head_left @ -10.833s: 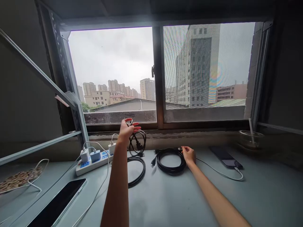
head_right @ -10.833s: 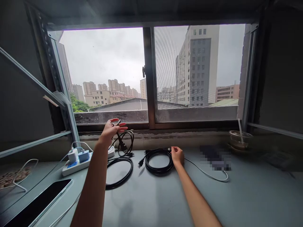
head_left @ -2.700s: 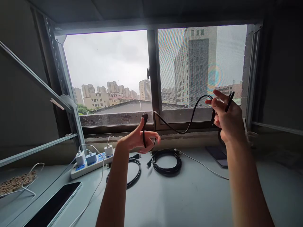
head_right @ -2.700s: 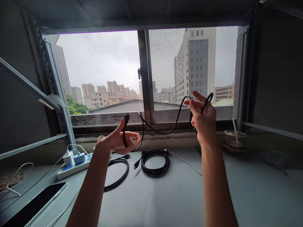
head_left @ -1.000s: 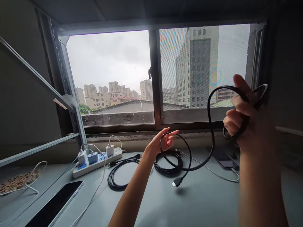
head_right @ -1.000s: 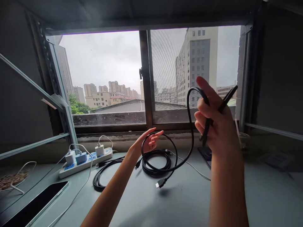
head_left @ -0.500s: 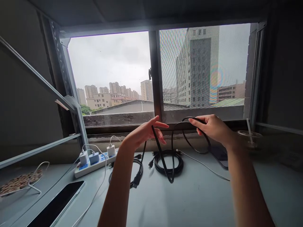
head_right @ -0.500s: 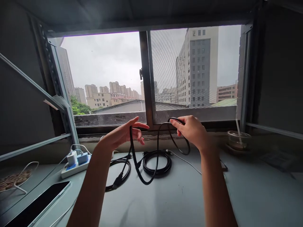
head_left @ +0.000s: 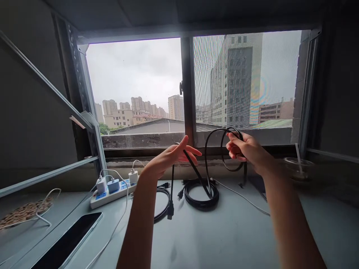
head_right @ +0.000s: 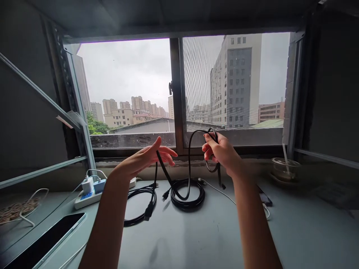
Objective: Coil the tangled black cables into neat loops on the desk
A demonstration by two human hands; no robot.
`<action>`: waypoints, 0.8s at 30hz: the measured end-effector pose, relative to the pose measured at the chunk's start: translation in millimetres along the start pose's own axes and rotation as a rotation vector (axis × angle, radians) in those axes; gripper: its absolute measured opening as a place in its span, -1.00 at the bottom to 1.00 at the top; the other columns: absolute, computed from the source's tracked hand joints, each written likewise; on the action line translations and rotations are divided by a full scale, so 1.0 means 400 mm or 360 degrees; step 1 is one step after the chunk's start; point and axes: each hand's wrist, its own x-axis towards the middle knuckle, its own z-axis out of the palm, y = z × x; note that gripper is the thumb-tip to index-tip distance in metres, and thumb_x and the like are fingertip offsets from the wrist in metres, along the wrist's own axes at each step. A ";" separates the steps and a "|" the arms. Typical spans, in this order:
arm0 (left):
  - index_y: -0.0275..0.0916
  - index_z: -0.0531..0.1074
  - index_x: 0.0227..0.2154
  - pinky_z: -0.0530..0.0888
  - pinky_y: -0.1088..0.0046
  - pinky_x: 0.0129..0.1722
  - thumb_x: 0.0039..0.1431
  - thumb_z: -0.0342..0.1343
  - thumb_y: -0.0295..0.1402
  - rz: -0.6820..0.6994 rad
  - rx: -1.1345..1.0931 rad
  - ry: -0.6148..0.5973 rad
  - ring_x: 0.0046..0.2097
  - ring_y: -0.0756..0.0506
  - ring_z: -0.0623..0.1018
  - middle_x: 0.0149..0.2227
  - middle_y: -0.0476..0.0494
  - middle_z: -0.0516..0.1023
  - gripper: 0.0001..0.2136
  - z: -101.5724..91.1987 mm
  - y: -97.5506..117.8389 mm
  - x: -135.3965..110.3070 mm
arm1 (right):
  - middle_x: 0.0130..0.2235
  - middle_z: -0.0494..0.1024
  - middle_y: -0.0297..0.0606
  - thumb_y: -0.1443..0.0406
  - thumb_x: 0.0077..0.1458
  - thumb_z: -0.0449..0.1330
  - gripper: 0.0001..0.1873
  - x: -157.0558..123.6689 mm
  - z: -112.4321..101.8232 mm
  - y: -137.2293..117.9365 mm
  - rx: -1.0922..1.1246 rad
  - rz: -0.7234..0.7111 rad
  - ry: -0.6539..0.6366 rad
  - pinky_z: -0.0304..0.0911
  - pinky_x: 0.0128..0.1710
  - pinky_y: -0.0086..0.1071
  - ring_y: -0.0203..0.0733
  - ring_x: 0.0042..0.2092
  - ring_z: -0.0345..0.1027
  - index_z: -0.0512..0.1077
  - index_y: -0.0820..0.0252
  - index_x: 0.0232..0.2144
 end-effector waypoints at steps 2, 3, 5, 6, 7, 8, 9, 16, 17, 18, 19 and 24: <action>-0.24 0.55 -0.31 0.35 0.40 -0.06 0.21 -0.31 0.08 0.0016 -0.0068 -0.0040 -0.16 -0.13 0.53 -0.38 -0.13 0.59 -0.39 0.018 0.001 0.009 | -0.55 0.34 -0.46 -0.03 -0.09 0.23 -0.58 -0.007 0.006 -0.011 0.0113 -0.0089 0.0007 -0.19 -0.77 -0.61 -0.51 -0.68 0.08 0.22 0.15 -0.44; -0.25 0.55 -0.32 0.36 0.40 -0.06 0.21 -0.33 0.08 0.0014 -0.0088 -0.0054 -0.18 -0.13 0.54 -0.39 -0.14 0.59 -0.38 0.028 0.001 0.014 | -0.54 0.32 -0.46 -0.06 -0.12 0.24 -0.54 -0.012 0.009 -0.017 0.0139 -0.0129 -0.0004 -0.21 -0.77 -0.60 -0.53 -0.69 0.02 0.23 0.16 -0.44; -0.27 0.56 -0.35 0.37 0.40 -0.08 0.22 -0.37 0.08 0.0003 -0.0083 -0.0070 -0.22 -0.13 0.55 -0.41 -0.17 0.58 -0.34 0.046 0.002 0.025 | -0.56 0.27 -0.48 -0.08 -0.18 0.28 -0.50 -0.024 0.012 -0.028 0.0124 -0.0180 -0.0071 -0.24 -0.76 -0.59 -0.56 -0.68 -0.06 0.27 0.18 -0.41; -0.28 0.57 -0.35 0.37 0.40 -0.09 0.22 -0.40 0.08 0.0005 -0.0073 -0.0077 -0.24 -0.13 0.54 -0.42 -0.18 0.58 -0.32 0.055 0.001 0.030 | -0.56 0.25 -0.49 -0.07 -0.21 0.30 -0.48 -0.030 0.014 -0.032 0.0094 -0.0187 -0.0106 -0.23 -0.76 -0.58 -0.56 -0.68 -0.08 0.31 0.18 -0.37; -0.28 0.57 -0.35 0.37 0.40 -0.10 0.21 -0.42 0.09 0.0016 -0.0074 -0.0089 -0.23 -0.13 0.54 -0.43 -0.19 0.58 -0.29 0.064 0.000 0.036 | -0.55 0.25 -0.49 -0.05 -0.24 0.33 -0.45 -0.036 0.015 -0.036 0.0049 -0.0191 -0.0126 -0.22 -0.75 -0.58 -0.55 -0.67 -0.08 0.34 0.19 -0.30; -0.28 0.57 -0.35 0.38 0.40 -0.11 0.20 -0.43 0.11 0.0031 -0.0095 -0.0105 -0.23 -0.13 0.54 -0.43 -0.21 0.58 -0.28 0.073 -0.001 0.041 | -0.53 0.27 -0.48 -0.02 -0.27 0.36 -0.40 -0.042 0.016 -0.039 -0.0009 -0.0199 -0.0135 -0.20 -0.75 -0.57 -0.54 -0.66 -0.06 0.36 0.19 -0.22; -0.28 0.57 -0.34 0.38 0.40 -0.12 0.18 -0.42 0.14 0.0045 -0.0139 -0.0118 -0.22 -0.14 0.54 -0.43 -0.22 0.58 -0.27 0.082 -0.004 0.047 | -0.50 0.31 -0.46 0.01 -0.28 0.37 -0.35 -0.047 0.016 -0.041 -0.0073 -0.0218 -0.0147 -0.16 -0.74 -0.57 -0.53 -0.64 -0.01 0.36 0.18 -0.14; -0.32 0.52 -0.20 0.38 0.33 -0.13 0.03 -0.46 0.29 0.0016 -0.0730 -0.0314 -0.30 -0.14 0.56 -0.49 -0.21 0.57 -0.15 0.135 -0.014 0.092 | -0.42 0.40 -0.40 0.27 -0.26 0.39 -0.53 -0.068 0.017 -0.037 -0.0331 -0.0395 -0.0585 0.17 -0.56 -0.54 -0.42 -0.48 0.21 0.41 0.16 -0.21; -0.33 0.52 -0.21 0.39 0.34 -0.15 0.03 -0.48 0.28 0.0013 -0.0788 -0.0343 -0.31 -0.14 0.56 -0.48 -0.22 0.56 -0.14 0.139 -0.015 0.098 | -0.42 0.40 -0.41 0.30 -0.25 0.37 -0.60 -0.071 0.018 -0.038 -0.0341 -0.0399 -0.0633 0.18 -0.54 -0.55 -0.42 -0.47 0.21 0.41 0.17 -0.28; -0.33 0.52 -0.20 0.39 0.35 -0.17 0.04 -0.47 0.28 0.0024 -0.0831 -0.0354 -0.32 -0.13 0.56 -0.46 -0.22 0.57 -0.15 0.141 -0.017 0.104 | -0.43 0.39 -0.41 0.30 -0.23 0.35 -0.67 -0.073 0.019 -0.038 -0.0350 -0.0400 -0.0661 0.17 -0.54 -0.55 -0.42 -0.47 0.20 0.40 0.18 -0.33; -0.32 0.52 -0.19 0.39 0.36 -0.18 0.05 -0.44 0.27 0.0043 -0.0865 -0.0345 -0.32 -0.12 0.55 -0.45 -0.21 0.57 -0.17 0.143 -0.019 0.109 | -0.45 0.38 -0.42 0.30 -0.19 0.32 -0.73 -0.075 0.020 -0.040 -0.0366 -0.0400 -0.0668 0.15 -0.55 -0.56 -0.43 -0.48 0.18 0.39 0.19 -0.35; -0.29 0.50 -0.16 0.38 0.38 -0.17 0.05 -0.28 0.27 0.0082 -0.0970 -0.0235 -0.29 -0.12 0.56 -0.40 -0.18 0.59 -0.25 0.138 -0.031 0.126 | -0.48 0.39 -0.42 0.26 -0.09 0.24 -0.80 -0.069 0.030 -0.043 -0.0580 -0.0480 -0.0526 0.14 -0.51 -0.53 -0.40 -0.47 0.18 0.42 0.21 -0.35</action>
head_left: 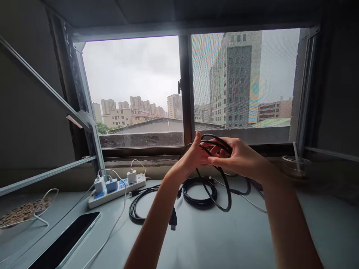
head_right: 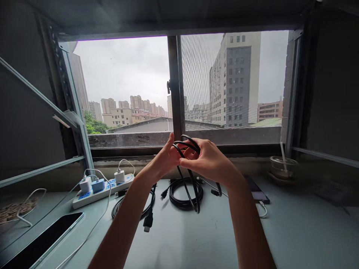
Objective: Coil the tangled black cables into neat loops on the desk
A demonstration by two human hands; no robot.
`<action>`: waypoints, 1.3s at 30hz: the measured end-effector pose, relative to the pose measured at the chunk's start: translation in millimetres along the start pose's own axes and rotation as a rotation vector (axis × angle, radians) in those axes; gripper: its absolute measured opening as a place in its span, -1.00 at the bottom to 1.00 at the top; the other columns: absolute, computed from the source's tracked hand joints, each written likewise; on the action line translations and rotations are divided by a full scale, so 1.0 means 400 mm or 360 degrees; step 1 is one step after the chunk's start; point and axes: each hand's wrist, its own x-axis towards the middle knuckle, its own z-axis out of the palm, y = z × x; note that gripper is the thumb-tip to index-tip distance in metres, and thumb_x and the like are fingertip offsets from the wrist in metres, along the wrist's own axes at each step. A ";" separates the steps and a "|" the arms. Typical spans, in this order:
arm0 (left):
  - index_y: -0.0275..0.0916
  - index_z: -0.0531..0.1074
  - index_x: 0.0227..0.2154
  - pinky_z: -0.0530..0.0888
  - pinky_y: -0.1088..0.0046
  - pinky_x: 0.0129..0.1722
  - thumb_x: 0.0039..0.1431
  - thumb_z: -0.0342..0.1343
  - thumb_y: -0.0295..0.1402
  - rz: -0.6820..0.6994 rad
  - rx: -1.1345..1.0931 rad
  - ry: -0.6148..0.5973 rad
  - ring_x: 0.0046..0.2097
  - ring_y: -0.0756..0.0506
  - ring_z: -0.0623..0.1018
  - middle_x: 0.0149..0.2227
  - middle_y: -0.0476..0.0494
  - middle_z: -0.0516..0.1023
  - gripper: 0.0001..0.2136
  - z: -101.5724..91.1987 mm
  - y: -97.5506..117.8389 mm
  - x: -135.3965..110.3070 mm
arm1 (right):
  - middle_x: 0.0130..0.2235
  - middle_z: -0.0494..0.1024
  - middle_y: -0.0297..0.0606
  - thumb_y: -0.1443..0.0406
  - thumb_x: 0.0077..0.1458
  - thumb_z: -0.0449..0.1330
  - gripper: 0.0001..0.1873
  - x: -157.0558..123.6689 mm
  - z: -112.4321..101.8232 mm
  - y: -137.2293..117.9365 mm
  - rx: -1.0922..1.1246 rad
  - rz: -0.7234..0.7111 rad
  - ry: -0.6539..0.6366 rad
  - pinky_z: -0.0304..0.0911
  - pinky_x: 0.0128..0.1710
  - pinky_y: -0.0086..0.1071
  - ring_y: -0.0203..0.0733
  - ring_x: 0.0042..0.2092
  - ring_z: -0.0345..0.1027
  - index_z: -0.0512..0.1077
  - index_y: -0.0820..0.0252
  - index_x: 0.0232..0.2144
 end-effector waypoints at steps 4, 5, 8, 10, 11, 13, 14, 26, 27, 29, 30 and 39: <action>-0.32 0.52 -0.24 0.37 0.39 -0.12 0.07 -0.23 0.23 0.0029 0.0019 0.0003 -0.25 -0.12 0.55 -0.38 -0.17 0.59 -0.30 -0.003 -0.001 -0.002 | -0.49 0.42 -0.40 0.28 -0.07 0.19 -0.84 0.017 0.006 0.011 -0.0240 -0.0094 0.0062 0.14 -0.50 -0.49 -0.35 -0.46 0.21 0.43 0.23 -0.38; -0.32 0.52 -0.26 0.38 0.38 -0.11 0.08 -0.23 0.23 0.0028 0.0029 0.0009 -0.25 -0.11 0.55 -0.39 -0.17 0.59 -0.31 -0.003 -0.001 -0.003 | -0.48 0.44 -0.38 0.28 -0.05 0.17 -0.85 0.020 0.008 0.015 -0.0284 -0.0115 0.0065 0.15 -0.49 -0.48 -0.33 -0.45 0.23 0.43 0.23 -0.38; -0.30 0.52 -0.30 0.38 0.36 -0.10 0.11 -0.24 0.20 0.0031 0.0102 0.0052 -0.29 -0.10 0.56 -0.42 -0.14 0.59 -0.34 -0.004 0.002 -0.009 | -0.38 0.54 -0.30 0.29 0.02 0.11 -0.82 0.031 0.011 0.031 -0.0362 -0.0174 0.0091 0.22 -0.38 -0.43 -0.24 -0.36 0.35 0.47 0.20 -0.31; -0.30 0.52 -0.34 0.38 0.34 -0.08 0.13 -0.25 0.17 0.0047 0.0196 0.0072 -0.31 -0.09 0.57 -0.43 -0.14 0.58 -0.36 -0.005 0.009 -0.017 | -0.31 0.57 -0.26 0.28 0.05 0.11 -0.77 0.038 0.013 0.045 -0.0397 -0.0189 0.0152 0.26 -0.32 -0.39 -0.19 -0.30 0.39 0.49 0.16 -0.24; -0.32 0.52 -0.37 0.38 0.33 -0.07 0.15 -0.25 0.15 0.0053 0.0250 0.0064 -0.30 -0.09 0.57 -0.42 -0.15 0.59 -0.37 -0.005 0.015 -0.023 | -0.29 0.58 -0.25 0.28 0.06 0.11 -0.74 0.042 0.014 0.052 -0.0404 -0.0181 0.0190 0.27 -0.31 -0.37 -0.18 -0.29 0.40 0.49 0.14 -0.20; -0.35 0.51 -0.37 0.37 0.32 -0.05 0.18 -0.21 0.10 0.0069 0.0361 0.0032 -0.28 -0.11 0.57 -0.39 -0.20 0.59 -0.41 -0.004 0.031 -0.038 | -0.29 0.59 -0.26 0.28 0.07 0.11 -0.70 0.046 0.014 0.065 -0.0382 -0.0140 0.0263 0.29 -0.34 -0.36 -0.21 -0.35 0.40 0.49 0.09 -0.13; -0.36 0.50 -0.33 0.37 0.31 -0.05 0.18 -0.17 0.07 0.0085 0.0409 0.0024 -0.26 -0.12 0.57 -0.38 -0.21 0.59 -0.44 -0.003 0.039 -0.046 | -0.30 0.59 -0.26 0.27 0.07 0.10 -0.68 0.048 0.013 0.070 -0.0355 -0.0119 0.0295 0.30 -0.38 -0.37 -0.24 -0.41 0.39 0.48 0.07 -0.10; -0.10 0.36 0.02 0.28 0.33 0.12 0.01 0.23 -0.31 0.0968 0.0629 0.0397 0.14 -0.13 0.38 0.03 -0.13 0.47 -0.55 -0.019 0.057 -0.073 | -0.29 0.60 -0.17 0.24 -0.07 0.24 -0.58 0.037 -0.003 0.037 -0.0028 -0.0001 0.0892 0.17 -0.73 -0.45 -0.46 -0.71 0.14 0.50 0.24 -0.10; -0.10 0.32 0.05 0.24 0.32 0.15 -0.03 0.26 -0.32 0.0988 0.0734 0.0482 0.18 -0.14 0.33 0.08 -0.13 0.43 -0.48 -0.025 0.046 -0.062 | -0.28 0.60 -0.18 0.25 -0.09 0.25 -0.57 0.036 0.002 0.030 0.0026 -0.0037 0.0917 0.17 -0.74 -0.46 -0.47 -0.70 0.15 0.50 0.22 -0.10; -0.12 0.28 0.09 0.18 0.29 0.19 -0.08 0.29 -0.31 0.0999 0.0928 0.0668 0.20 -0.15 0.29 0.12 -0.16 0.38 -0.40 -0.038 0.016 -0.034 | -0.27 0.59 -0.21 0.29 -0.13 0.26 -0.55 0.031 0.012 0.014 0.0108 -0.0116 0.0987 0.14 -0.75 -0.49 -0.46 -0.68 0.17 0.51 0.19 -0.10; -0.14 0.27 0.09 0.16 0.27 0.20 -0.07 0.28 -0.30 0.1001 0.0972 0.0765 0.18 -0.15 0.31 0.11 -0.18 0.39 -0.40 -0.044 0.000 -0.019 | -0.28 0.59 -0.22 0.32 -0.14 0.26 -0.56 0.028 0.016 0.005 0.0141 -0.0152 0.1012 0.12 -0.76 -0.50 -0.46 -0.66 0.18 0.52 0.17 -0.11; -0.26 0.45 -0.14 0.39 0.40 -0.11 0.02 0.17 -0.17 0.0738 0.0243 0.0784 -0.16 -0.10 0.56 -0.21 -0.17 0.59 -0.63 -0.024 -0.042 0.024 | -0.40 0.57 -0.34 0.41 -0.27 0.29 -0.63 -0.008 0.003 -0.037 0.0372 -0.0266 0.1157 -0.05 -0.82 -0.49 -0.47 -0.71 0.10 0.58 0.03 -0.29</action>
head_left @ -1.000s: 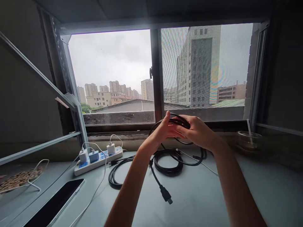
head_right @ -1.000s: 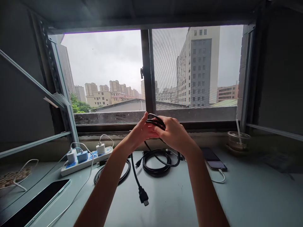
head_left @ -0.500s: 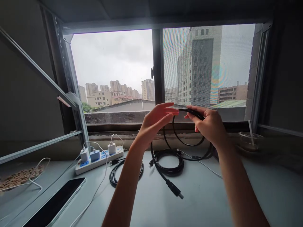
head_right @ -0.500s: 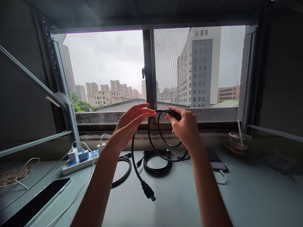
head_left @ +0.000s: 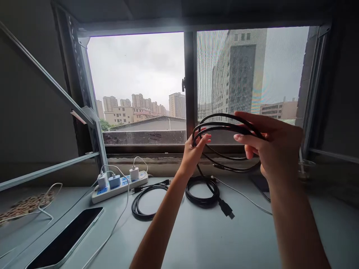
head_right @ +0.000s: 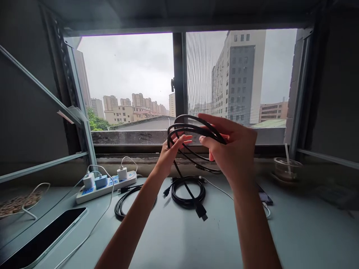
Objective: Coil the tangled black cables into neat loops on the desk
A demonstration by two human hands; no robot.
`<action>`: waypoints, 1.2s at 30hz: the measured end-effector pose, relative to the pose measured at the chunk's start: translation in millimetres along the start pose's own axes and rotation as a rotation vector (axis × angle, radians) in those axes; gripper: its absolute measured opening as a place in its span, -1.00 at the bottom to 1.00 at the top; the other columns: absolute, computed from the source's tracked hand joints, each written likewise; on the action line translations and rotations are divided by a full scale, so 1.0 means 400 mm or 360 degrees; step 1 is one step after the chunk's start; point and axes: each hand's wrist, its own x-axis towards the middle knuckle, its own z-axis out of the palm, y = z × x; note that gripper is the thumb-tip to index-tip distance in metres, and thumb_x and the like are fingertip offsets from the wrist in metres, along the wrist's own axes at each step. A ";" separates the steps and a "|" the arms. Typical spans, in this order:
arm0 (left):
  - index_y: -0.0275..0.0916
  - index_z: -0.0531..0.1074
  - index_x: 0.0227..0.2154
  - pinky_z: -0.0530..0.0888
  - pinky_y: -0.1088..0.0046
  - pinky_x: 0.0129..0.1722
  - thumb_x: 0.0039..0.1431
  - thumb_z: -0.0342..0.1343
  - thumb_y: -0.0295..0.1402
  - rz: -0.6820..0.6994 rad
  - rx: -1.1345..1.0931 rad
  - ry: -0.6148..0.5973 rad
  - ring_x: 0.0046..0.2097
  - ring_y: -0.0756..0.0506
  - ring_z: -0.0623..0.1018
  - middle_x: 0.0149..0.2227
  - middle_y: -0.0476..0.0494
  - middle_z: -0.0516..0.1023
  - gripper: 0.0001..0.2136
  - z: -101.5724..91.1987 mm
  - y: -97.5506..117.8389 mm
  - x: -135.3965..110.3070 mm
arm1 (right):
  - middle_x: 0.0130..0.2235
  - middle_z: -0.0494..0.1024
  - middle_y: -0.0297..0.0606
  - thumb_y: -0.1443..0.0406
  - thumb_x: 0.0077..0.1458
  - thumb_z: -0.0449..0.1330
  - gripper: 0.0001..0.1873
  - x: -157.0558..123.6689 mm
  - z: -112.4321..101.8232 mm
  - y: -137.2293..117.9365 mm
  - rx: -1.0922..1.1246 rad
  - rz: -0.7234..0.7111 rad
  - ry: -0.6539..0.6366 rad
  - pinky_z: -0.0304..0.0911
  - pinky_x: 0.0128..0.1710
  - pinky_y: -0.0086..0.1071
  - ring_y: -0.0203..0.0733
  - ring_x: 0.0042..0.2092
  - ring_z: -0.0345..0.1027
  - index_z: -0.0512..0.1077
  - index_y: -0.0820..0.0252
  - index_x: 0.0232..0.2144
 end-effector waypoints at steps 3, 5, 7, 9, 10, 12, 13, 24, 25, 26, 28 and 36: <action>-0.27 0.53 -0.38 0.40 0.45 -0.23 0.03 0.14 -0.12 -0.0178 -0.0067 -0.0132 -0.31 -0.08 0.58 -0.42 -0.14 0.61 -0.71 -0.003 0.023 -0.009 | -0.39 0.57 -0.35 0.41 -0.27 0.29 -0.65 0.008 -0.009 0.007 0.0127 -0.0025 0.0113 -0.05 -0.80 -0.47 -0.46 -0.70 0.11 0.57 0.03 -0.32; -0.27 0.45 -0.66 0.39 0.48 -0.37 0.02 0.13 -0.09 -0.0220 -0.0076 -0.0126 -0.48 -0.05 0.55 -0.65 -0.09 0.50 -0.66 -0.008 0.030 -0.011 | -0.40 0.57 -0.38 0.42 -0.27 0.28 -0.64 0.017 -0.012 0.020 0.0200 0.0018 0.0136 -0.06 -0.79 -0.47 -0.47 -0.71 0.10 0.56 0.04 -0.31; -0.23 0.25 -0.85 0.35 0.50 -0.49 -0.02 0.15 -0.09 -0.0202 -0.0129 -0.0063 -0.64 0.00 0.46 -0.83 0.01 0.27 -0.55 -0.013 0.033 -0.011 | -0.44 0.56 -0.39 0.43 -0.26 0.25 -0.63 0.026 -0.012 0.038 0.0239 0.0069 0.0078 -0.03 -0.78 -0.47 -0.46 -0.71 0.11 0.54 0.07 -0.30; -0.20 0.10 -0.90 0.31 0.52 -0.57 -0.07 0.18 -0.12 -0.0155 -0.0214 0.0035 -0.75 0.07 0.31 -0.90 0.10 0.07 -0.50 -0.020 0.038 -0.009 | -0.46 0.55 -0.40 0.41 -0.22 0.21 -0.65 0.033 -0.006 0.057 0.0193 0.0087 -0.0002 0.09 -0.72 -0.46 -0.44 -0.68 0.17 0.52 0.10 -0.28; -0.20 0.06 -0.91 0.28 0.54 -0.61 -0.08 0.19 -0.15 -0.0132 -0.0248 0.0103 -0.79 0.11 0.23 -0.90 0.13 0.02 -0.49 -0.023 0.042 -0.008 | -0.46 0.55 -0.40 0.40 -0.20 0.19 -0.67 0.035 -0.002 0.067 0.0128 0.0083 -0.0035 0.17 -0.67 -0.45 -0.42 -0.66 0.21 0.51 0.12 -0.28; -0.21 0.04 -0.90 0.20 0.57 -0.67 -0.09 0.19 -0.23 -0.0111 -0.0297 0.0242 -0.80 0.16 0.10 -0.90 0.16 -0.01 -0.51 -0.030 0.053 -0.007 | -0.43 0.55 -0.37 0.34 -0.15 0.19 -0.71 0.036 0.010 0.082 -0.0070 0.0065 -0.0066 0.28 -0.57 -0.41 -0.38 -0.60 0.29 0.50 0.14 -0.27; -0.21 0.04 -0.89 0.16 0.57 -0.70 -0.09 0.19 -0.27 -0.0118 -0.0320 0.0302 -0.80 0.17 0.06 -0.89 0.17 -0.01 -0.53 -0.034 0.060 -0.006 | -0.42 0.56 -0.35 0.31 -0.13 0.20 -0.72 0.035 0.018 0.087 -0.0179 0.0059 -0.0067 0.30 -0.54 -0.40 -0.36 -0.57 0.32 0.49 0.15 -0.27; -0.22 0.04 -0.81 0.18 0.60 -0.68 -0.11 0.19 -0.37 -0.0345 -0.0554 0.0203 -0.75 0.19 0.05 -0.83 0.21 -0.02 -0.59 -0.007 0.047 -0.010 | -0.79 0.13 -0.59 0.26 -0.13 0.25 -0.72 0.016 0.040 0.061 0.0123 0.0279 0.0045 -0.11 -0.78 -0.49 -0.43 -0.77 -0.02 0.49 0.15 -0.27; -0.22 0.06 -0.80 0.24 0.60 -0.64 -0.13 0.21 -0.34 -0.0378 -0.0556 0.0159 -0.74 0.18 0.12 -0.81 0.21 0.01 -0.60 -0.007 0.041 -0.009 | -0.79 0.12 -0.59 0.27 -0.13 0.24 -0.69 0.015 0.036 0.060 0.0141 0.0262 0.0082 -0.14 -0.78 -0.48 -0.43 -0.77 -0.04 0.49 0.14 -0.24; -0.22 0.11 -0.78 0.31 0.58 -0.58 -0.14 0.22 -0.31 -0.0410 -0.0552 0.0108 -0.72 0.15 0.22 -0.78 0.20 0.05 -0.63 -0.008 0.035 -0.008 | -0.79 0.10 -0.59 0.29 -0.12 0.23 -0.68 0.015 0.033 0.059 0.0155 0.0234 0.0117 -0.16 -0.78 -0.48 -0.43 -0.77 -0.06 0.49 0.15 -0.22; -0.24 0.22 -0.72 0.39 0.52 -0.46 -0.13 0.21 -0.24 -0.0484 -0.0549 -0.0046 -0.61 0.07 0.43 -0.72 0.15 0.19 -0.70 -0.012 0.027 -0.005 | -0.79 0.03 -0.60 0.29 -0.09 0.20 -0.67 0.013 0.033 0.057 0.0192 0.0165 0.0179 -0.18 -0.77 -0.47 -0.43 -0.77 -0.10 0.48 0.15 -0.18; -0.21 -0.04 -0.84 0.15 0.59 -0.73 -0.01 0.09 -0.31 -0.0322 -0.0696 0.0042 -0.80 0.16 0.08 -0.86 0.17 -0.09 -0.53 -0.029 0.062 -0.009 | -0.73 0.25 -0.57 0.21 -0.11 0.24 -0.59 0.025 0.040 0.082 0.0043 0.0116 0.0033 0.13 -0.69 -0.45 -0.38 -0.72 0.13 0.42 0.12 -0.13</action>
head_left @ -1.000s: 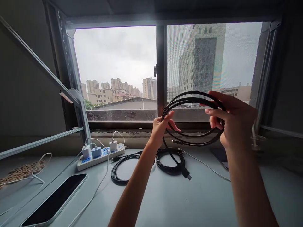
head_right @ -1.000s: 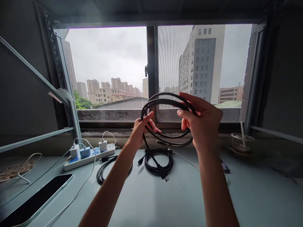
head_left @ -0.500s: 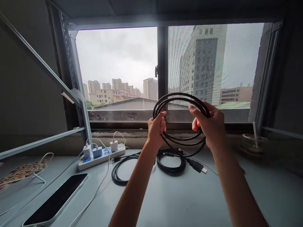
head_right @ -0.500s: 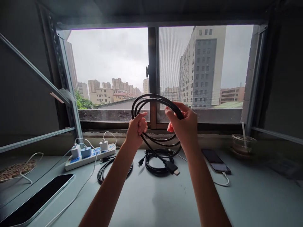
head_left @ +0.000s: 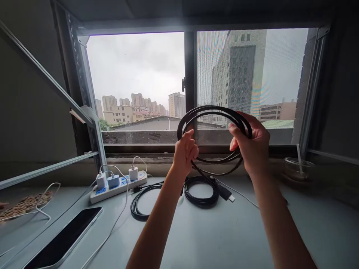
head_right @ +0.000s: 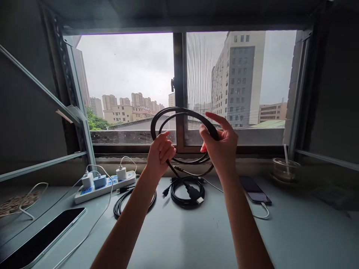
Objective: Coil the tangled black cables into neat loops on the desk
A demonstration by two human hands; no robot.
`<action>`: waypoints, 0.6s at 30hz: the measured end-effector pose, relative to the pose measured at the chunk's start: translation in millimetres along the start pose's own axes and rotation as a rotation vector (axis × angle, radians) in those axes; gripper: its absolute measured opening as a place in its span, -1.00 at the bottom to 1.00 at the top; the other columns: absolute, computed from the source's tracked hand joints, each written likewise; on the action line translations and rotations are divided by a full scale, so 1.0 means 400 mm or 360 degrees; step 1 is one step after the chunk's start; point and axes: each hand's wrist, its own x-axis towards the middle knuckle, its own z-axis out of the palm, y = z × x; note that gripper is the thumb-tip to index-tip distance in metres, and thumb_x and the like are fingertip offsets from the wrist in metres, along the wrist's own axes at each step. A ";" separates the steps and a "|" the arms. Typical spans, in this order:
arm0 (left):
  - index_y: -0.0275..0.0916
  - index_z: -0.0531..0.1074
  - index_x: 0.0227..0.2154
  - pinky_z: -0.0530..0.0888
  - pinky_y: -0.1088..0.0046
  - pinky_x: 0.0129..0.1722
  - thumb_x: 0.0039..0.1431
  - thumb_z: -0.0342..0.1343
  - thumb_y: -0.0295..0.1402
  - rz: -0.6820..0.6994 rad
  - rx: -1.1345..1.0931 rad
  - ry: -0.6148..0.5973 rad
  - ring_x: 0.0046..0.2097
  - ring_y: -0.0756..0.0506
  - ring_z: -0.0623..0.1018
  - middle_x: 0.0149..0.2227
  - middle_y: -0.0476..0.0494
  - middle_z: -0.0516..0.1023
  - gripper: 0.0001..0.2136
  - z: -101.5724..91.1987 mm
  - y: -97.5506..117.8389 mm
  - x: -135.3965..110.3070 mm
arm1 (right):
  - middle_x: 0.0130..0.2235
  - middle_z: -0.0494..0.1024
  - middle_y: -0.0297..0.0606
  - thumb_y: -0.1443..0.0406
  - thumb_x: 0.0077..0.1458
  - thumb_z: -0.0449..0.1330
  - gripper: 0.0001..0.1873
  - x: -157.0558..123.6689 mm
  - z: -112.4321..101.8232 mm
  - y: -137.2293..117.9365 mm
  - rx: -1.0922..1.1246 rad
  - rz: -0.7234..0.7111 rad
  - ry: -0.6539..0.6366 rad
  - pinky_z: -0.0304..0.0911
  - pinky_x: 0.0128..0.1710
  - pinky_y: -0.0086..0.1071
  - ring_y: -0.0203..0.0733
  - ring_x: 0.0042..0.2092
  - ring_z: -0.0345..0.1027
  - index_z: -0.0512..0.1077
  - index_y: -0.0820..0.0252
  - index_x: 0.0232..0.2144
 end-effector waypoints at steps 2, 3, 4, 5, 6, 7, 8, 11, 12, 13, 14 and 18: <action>-0.23 -0.02 -0.84 -0.03 0.60 -0.78 -0.04 0.13 -0.34 0.0148 0.0089 0.0237 -0.80 0.19 -0.03 -0.86 0.19 -0.08 -0.55 0.000 0.014 -0.004 | -0.65 0.38 -0.51 0.21 -0.15 0.28 -0.57 0.010 -0.008 0.016 -0.0168 0.0059 -0.0126 0.24 -0.61 -0.44 -0.35 -0.65 0.27 0.42 0.14 -0.16; -0.23 0.01 -0.83 -0.06 0.60 -0.79 -0.07 0.15 -0.34 0.0211 0.0153 0.0349 -0.80 0.20 -0.02 -0.85 0.19 -0.05 -0.56 0.000 0.020 -0.006 | -0.61 0.42 -0.49 0.21 -0.17 0.30 -0.56 0.014 -0.011 0.023 -0.0223 0.0097 -0.0187 0.27 -0.57 -0.43 -0.34 -0.62 0.31 0.42 0.15 -0.16; -0.24 0.03 -0.83 -0.07 0.61 -0.79 -0.09 0.18 -0.33 0.0263 0.0220 0.0449 -0.79 0.20 0.00 -0.85 0.19 -0.02 -0.57 0.001 0.025 -0.008 | -0.58 0.43 -0.48 0.21 -0.19 0.31 -0.54 0.016 -0.014 0.028 -0.0249 0.0129 -0.0235 0.28 -0.55 -0.43 -0.33 -0.59 0.34 0.42 0.16 -0.16; -0.23 0.06 -0.82 -0.07 0.62 -0.79 -0.11 0.20 -0.32 0.0299 0.0283 0.0522 -0.79 0.20 0.01 -0.84 0.19 0.00 -0.58 0.004 0.029 -0.010 | -0.58 0.43 -0.48 0.20 -0.19 0.32 -0.53 0.017 -0.015 0.030 -0.0255 0.0148 -0.0265 0.28 -0.54 -0.44 -0.33 -0.58 0.35 0.42 0.17 -0.16; -0.23 0.07 -0.81 -0.06 0.62 -0.79 -0.13 0.21 -0.31 0.0317 0.0333 0.0558 -0.78 0.20 0.02 -0.84 0.19 0.01 -0.59 0.007 0.032 -0.013 | -0.59 0.41 -0.49 0.19 -0.19 0.32 -0.53 0.016 -0.015 0.029 -0.0241 0.0158 -0.0278 0.27 -0.55 -0.45 -0.33 -0.58 0.35 0.42 0.18 -0.16; -0.23 0.08 -0.80 -0.06 0.61 -0.79 -0.14 0.22 -0.30 0.0322 0.0366 0.0556 -0.78 0.19 0.02 -0.84 0.19 0.02 -0.60 0.012 0.033 -0.016 | -0.62 0.38 -0.50 0.18 -0.18 0.32 -0.53 0.014 -0.015 0.025 -0.0209 0.0169 -0.0289 0.25 -0.57 -0.46 -0.35 -0.60 0.32 0.43 0.18 -0.16; -0.23 0.08 -0.80 -0.07 0.61 -0.79 -0.13 0.22 -0.30 0.0322 0.0380 0.0527 -0.79 0.19 0.02 -0.84 0.19 0.01 -0.60 0.017 0.033 -0.019 | -0.65 0.33 -0.53 0.17 -0.17 0.32 -0.54 0.012 -0.016 0.018 -0.0162 0.0186 -0.0308 0.22 -0.60 -0.48 -0.37 -0.63 0.29 0.44 0.18 -0.16; -0.22 0.04 -0.80 -0.07 0.61 -0.79 -0.09 0.18 -0.30 0.0285 0.0361 0.0349 -0.79 0.19 -0.01 -0.84 0.20 -0.03 -0.59 0.027 0.024 -0.024 | -0.74 0.14 -0.60 0.13 -0.14 0.32 -0.55 0.003 -0.027 -0.015 0.0068 0.0290 -0.0437 0.05 -0.72 -0.53 -0.46 -0.73 0.09 0.47 0.17 -0.16; -0.22 0.03 -0.80 -0.07 0.60 -0.78 -0.08 0.16 -0.29 0.0245 0.0368 0.0286 -0.79 0.19 -0.01 -0.85 0.20 -0.03 -0.58 0.027 0.018 -0.023 | -0.75 0.08 -0.61 0.12 -0.13 0.31 -0.55 0.000 -0.033 -0.027 0.0168 0.0334 -0.0501 -0.03 -0.76 -0.54 -0.48 -0.75 0.01 0.48 0.16 -0.15; -0.21 0.02 -0.81 -0.06 0.60 -0.79 -0.06 0.15 -0.29 0.0184 0.0391 0.0225 -0.80 0.18 -0.02 -0.86 0.19 -0.03 -0.57 0.025 0.011 -0.020 | -0.77 0.03 -0.62 0.11 -0.11 0.30 -0.55 -0.002 -0.040 -0.038 0.0249 0.0374 -0.0562 -0.11 -0.79 -0.55 -0.49 -0.77 -0.06 0.48 0.15 -0.14; -0.21 0.02 -0.81 -0.04 0.60 -0.79 -0.05 0.14 -0.28 0.0110 0.0430 0.0166 -0.80 0.18 -0.01 -0.86 0.19 -0.03 -0.57 0.022 0.004 -0.016 | -0.78 0.01 -0.63 0.11 -0.09 0.29 -0.55 -0.004 -0.047 -0.047 0.0304 0.0409 -0.0611 -0.18 -0.81 -0.55 -0.50 -0.78 -0.12 0.49 0.15 -0.13; -0.21 0.10 -0.79 0.21 0.58 -0.72 -0.03 0.12 -0.22 -0.0136 0.0581 0.0057 -0.80 0.13 0.13 -0.84 0.18 0.02 -0.61 0.004 -0.033 0.004 | -0.83 0.03 -0.62 0.14 -0.08 0.29 -0.55 -0.009 -0.055 -0.070 0.0239 0.0416 -0.0596 -0.23 -0.84 -0.57 -0.52 -0.81 -0.18 0.50 0.15 -0.10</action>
